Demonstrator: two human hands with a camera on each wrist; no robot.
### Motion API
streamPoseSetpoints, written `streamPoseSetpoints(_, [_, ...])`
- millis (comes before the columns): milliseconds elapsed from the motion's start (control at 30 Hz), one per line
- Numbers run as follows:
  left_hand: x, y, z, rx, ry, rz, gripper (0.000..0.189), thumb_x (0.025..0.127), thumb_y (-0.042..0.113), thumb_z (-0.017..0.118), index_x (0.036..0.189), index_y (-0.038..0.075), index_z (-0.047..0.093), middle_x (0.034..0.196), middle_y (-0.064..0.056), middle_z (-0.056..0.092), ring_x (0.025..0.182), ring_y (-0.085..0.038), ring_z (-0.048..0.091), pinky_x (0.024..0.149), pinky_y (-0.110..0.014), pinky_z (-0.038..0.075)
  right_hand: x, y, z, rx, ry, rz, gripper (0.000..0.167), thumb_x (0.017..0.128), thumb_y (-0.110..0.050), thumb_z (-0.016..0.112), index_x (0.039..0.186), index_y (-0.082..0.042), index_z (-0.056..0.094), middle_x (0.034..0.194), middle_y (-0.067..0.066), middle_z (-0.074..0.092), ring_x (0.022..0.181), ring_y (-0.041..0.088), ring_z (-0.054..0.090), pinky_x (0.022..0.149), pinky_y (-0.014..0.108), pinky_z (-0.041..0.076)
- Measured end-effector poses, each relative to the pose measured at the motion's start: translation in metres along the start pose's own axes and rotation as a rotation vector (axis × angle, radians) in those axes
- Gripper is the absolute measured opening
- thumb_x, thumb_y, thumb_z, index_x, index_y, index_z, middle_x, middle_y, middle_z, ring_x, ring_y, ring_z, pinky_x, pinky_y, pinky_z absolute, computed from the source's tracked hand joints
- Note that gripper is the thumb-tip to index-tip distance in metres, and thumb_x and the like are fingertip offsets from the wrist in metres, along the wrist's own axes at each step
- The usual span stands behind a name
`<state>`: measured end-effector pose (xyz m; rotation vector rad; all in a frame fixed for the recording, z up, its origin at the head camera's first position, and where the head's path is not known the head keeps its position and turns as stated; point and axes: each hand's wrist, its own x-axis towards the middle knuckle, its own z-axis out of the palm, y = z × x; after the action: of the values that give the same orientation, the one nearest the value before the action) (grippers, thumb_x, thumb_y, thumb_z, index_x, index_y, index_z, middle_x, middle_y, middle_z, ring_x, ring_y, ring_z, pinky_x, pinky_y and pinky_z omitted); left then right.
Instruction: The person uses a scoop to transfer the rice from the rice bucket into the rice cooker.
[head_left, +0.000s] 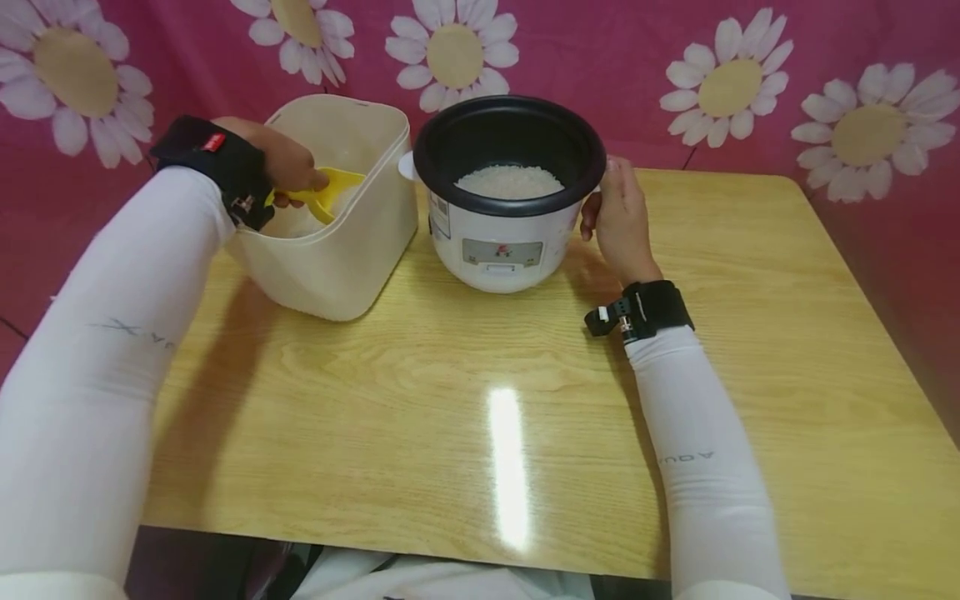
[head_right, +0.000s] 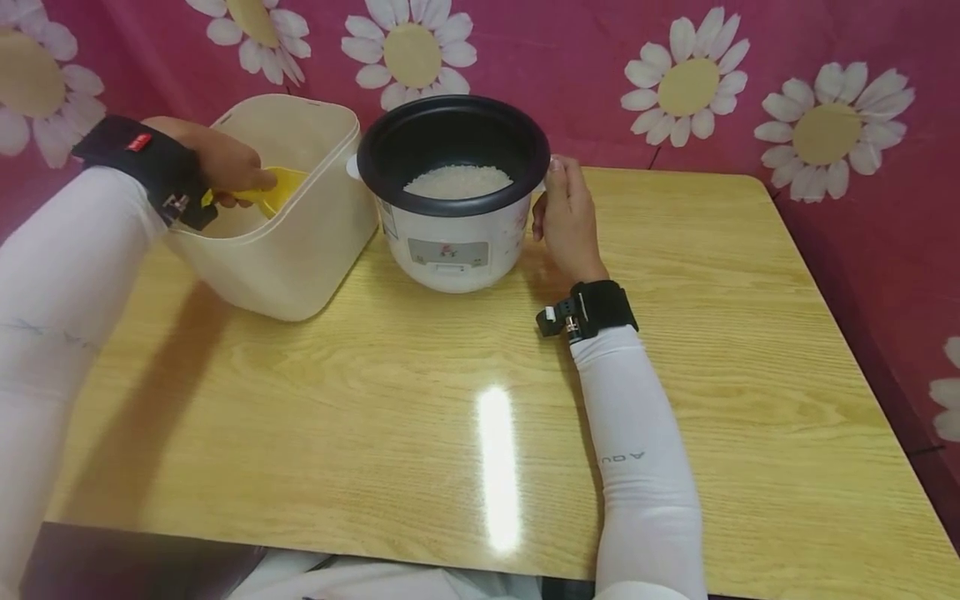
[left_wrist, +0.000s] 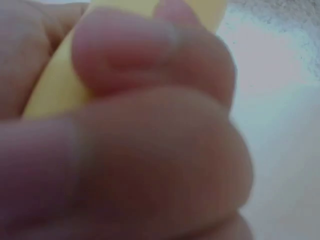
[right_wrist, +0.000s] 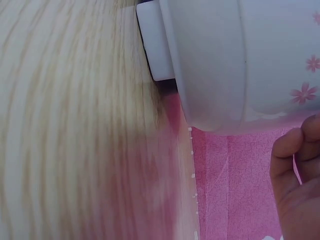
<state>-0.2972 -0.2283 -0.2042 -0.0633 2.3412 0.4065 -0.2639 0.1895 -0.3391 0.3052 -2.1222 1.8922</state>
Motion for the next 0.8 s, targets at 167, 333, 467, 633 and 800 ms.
streamPoseSetpoints(167, [-0.006,-0.003,-0.008,0.08,0.02,0.025,0.058,0.11,0.051,0.032,0.136,-0.001,0.041,0.087,-0.004,0.053,0.079,-0.022,0.05,0.069,-0.03,0.05,0.001,-0.002,0.0,0.02,0.001,-0.035,0.025,0.111,-0.042,0.037,0.12,-0.026,0.054,0.072,0.0,0.048,0.054,0.013,0.046,0.049,0.02,0.045])
streamPoseSetpoints(333, [-0.009,-0.009,-0.011,0.071,0.019,0.034,0.058,0.11,0.05,0.032,0.137,-0.001,0.038,0.09,-0.005,0.052,0.079,-0.023,0.051,0.069,-0.032,0.051,0.001,0.0,0.0,0.029,0.01,-0.027,0.025,0.111,-0.042,0.035,0.117,-0.026,0.054,0.069,0.001,0.047,0.052,0.013,0.046,0.047,0.021,0.044])
streamPoseSetpoints(467, [-0.01,-0.012,-0.014,0.047,0.018,0.063,0.056,0.111,0.049,0.029,0.134,-0.001,0.039,0.085,-0.003,0.052,0.08,-0.022,0.05,0.071,-0.031,0.048,0.0,0.002,0.001,0.019,0.011,-0.017,0.024,0.112,-0.041,0.035,0.117,-0.026,0.053,0.067,0.0,0.047,0.052,0.013,0.046,0.047,0.022,0.044])
streamPoseSetpoints(633, [-0.011,-0.016,-0.014,0.018,0.046,0.066,0.058,0.11,0.05,0.032,0.137,-0.001,0.04,0.084,0.0,0.053,0.078,-0.02,0.051,0.072,-0.03,0.049,0.0,0.003,0.0,0.002,0.012,-0.018,0.024,0.112,-0.04,0.034,0.118,-0.027,0.053,0.068,0.0,0.047,0.053,0.012,0.047,0.048,0.021,0.045])
streamPoseSetpoints(800, [-0.014,-0.021,-0.016,-0.004,0.043,0.066,0.06,0.11,0.05,0.031,0.141,0.0,0.038,0.082,0.001,0.053,0.075,-0.018,0.051,0.072,-0.03,0.051,0.0,0.003,-0.002,-0.023,-0.001,-0.02,0.023,0.113,-0.039,0.032,0.118,-0.028,0.052,0.072,0.001,0.047,0.055,0.012,0.047,0.05,0.02,0.045])
